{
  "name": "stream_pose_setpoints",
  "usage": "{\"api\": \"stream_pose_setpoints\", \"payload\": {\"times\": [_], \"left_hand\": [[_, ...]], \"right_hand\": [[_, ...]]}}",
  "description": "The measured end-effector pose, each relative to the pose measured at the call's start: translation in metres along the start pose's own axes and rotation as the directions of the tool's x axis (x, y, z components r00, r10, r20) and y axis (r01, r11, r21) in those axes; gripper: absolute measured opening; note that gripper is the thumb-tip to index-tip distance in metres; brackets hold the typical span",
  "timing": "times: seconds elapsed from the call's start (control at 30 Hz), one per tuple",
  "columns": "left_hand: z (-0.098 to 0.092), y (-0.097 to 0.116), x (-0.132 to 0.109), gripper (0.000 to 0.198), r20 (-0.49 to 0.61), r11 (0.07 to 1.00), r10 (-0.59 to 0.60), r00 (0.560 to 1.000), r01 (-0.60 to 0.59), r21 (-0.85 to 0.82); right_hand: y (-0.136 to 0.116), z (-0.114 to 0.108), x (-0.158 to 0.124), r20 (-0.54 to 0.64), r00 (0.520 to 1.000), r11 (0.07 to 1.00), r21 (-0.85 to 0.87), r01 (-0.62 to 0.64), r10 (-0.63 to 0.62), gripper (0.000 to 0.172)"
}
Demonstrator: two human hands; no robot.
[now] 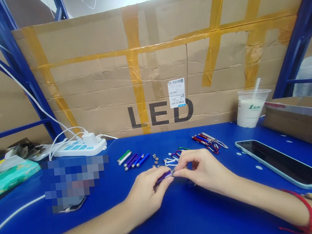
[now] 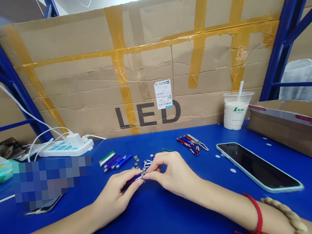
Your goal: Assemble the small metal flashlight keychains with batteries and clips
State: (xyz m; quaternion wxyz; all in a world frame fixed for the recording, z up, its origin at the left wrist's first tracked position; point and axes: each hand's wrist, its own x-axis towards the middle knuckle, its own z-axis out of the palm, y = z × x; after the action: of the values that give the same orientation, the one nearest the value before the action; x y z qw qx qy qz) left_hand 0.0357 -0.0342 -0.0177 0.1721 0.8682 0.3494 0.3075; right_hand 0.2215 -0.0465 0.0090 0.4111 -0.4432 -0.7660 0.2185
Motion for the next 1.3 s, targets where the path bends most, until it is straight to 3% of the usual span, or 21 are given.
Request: {"api": "stream_pose_setpoints", "payload": {"times": [0.17, 0.33, 0.43, 0.67, 0.83, 1.13, 1.3], "left_hand": [[0.002, -0.003, -0.005, 0.023, -0.072, 0.983, 0.149, 0.986, -0.139, 0.122], [-0.002, -0.002, -0.006, 0.021, -0.033, 0.924, 0.316, 0.948, -0.299, 0.239], [-0.003, -0.001, -0.007, 0.023, 0.003, 0.895, 0.342, 0.94, -0.327, 0.302], [-0.002, 0.003, -0.005, 0.024, -0.003, 0.979, 0.136, 0.991, -0.134, 0.151], [-0.006, 0.009, -0.004, 0.022, 0.039, 0.999, 0.004, 0.999, -0.005, 0.039], [-0.01, 0.014, -0.002, 0.019, 0.051, 0.998, -0.043, 0.998, 0.046, -0.048], [-0.012, 0.016, 0.001, 0.02, 0.045, 0.993, -0.088, 0.995, 0.091, -0.071]], "right_hand": [[-0.006, 0.003, -0.005, 0.067, 0.994, 0.991, 0.091, -0.095, 0.089, 0.017], [-0.005, 0.004, -0.009, 0.179, 0.971, 0.962, 0.197, -0.191, 0.156, 0.024], [-0.002, 0.004, -0.008, 0.258, 0.946, 0.941, 0.223, -0.255, 0.195, 0.029], [-0.006, 0.003, -0.001, 0.244, 0.934, 0.883, 0.33, -0.334, 0.263, 0.036], [-0.005, 0.002, 0.001, 0.246, 0.924, 0.864, 0.346, -0.365, 0.292, 0.037], [0.001, 0.003, 0.001, 0.184, 0.956, 0.92, 0.28, -0.274, 0.229, 0.041], [0.004, 0.001, 0.005, 0.079, 0.976, 0.957, 0.195, -0.217, 0.205, 0.043]]}}
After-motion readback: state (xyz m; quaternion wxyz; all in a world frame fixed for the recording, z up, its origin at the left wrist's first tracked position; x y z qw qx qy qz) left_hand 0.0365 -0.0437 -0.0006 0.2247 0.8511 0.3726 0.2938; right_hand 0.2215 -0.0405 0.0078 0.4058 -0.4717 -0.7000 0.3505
